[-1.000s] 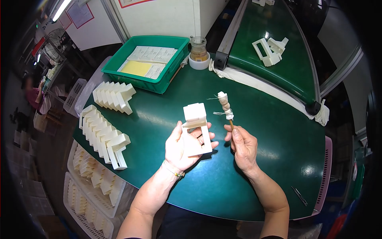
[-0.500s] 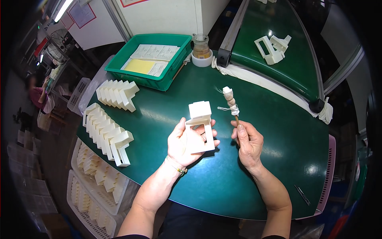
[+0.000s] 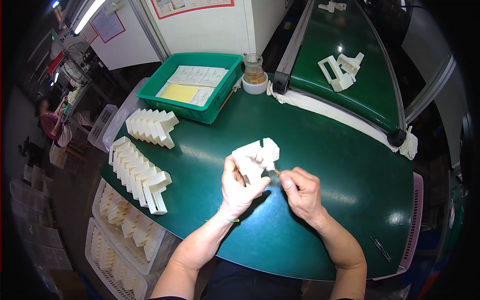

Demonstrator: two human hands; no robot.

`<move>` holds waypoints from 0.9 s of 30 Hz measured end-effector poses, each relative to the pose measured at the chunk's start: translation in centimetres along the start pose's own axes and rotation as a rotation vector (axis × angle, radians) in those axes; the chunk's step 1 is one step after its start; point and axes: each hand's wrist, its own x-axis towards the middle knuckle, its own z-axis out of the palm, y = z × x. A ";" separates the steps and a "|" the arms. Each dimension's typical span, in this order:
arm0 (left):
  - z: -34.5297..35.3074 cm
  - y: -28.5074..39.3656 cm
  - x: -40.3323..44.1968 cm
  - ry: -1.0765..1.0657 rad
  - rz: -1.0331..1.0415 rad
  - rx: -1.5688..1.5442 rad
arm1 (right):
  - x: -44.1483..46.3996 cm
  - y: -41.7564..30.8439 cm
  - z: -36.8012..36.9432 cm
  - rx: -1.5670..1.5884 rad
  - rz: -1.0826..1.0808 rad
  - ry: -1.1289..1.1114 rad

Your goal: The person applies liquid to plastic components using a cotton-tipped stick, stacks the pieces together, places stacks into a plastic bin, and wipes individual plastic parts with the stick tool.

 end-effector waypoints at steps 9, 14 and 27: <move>-0.8 1.0 0.5 0.096 0.429 0.397 | 0.7 1.6 -1.8 -0.106 0.215 0.067; -1.2 0.4 1.1 0.048 0.266 0.410 | 1.4 0.9 -1.3 -0.020 0.049 0.151; -1.2 0.0 0.8 0.028 -0.109 -0.149 | 1.0 0.5 -0.8 0.231 0.337 -0.031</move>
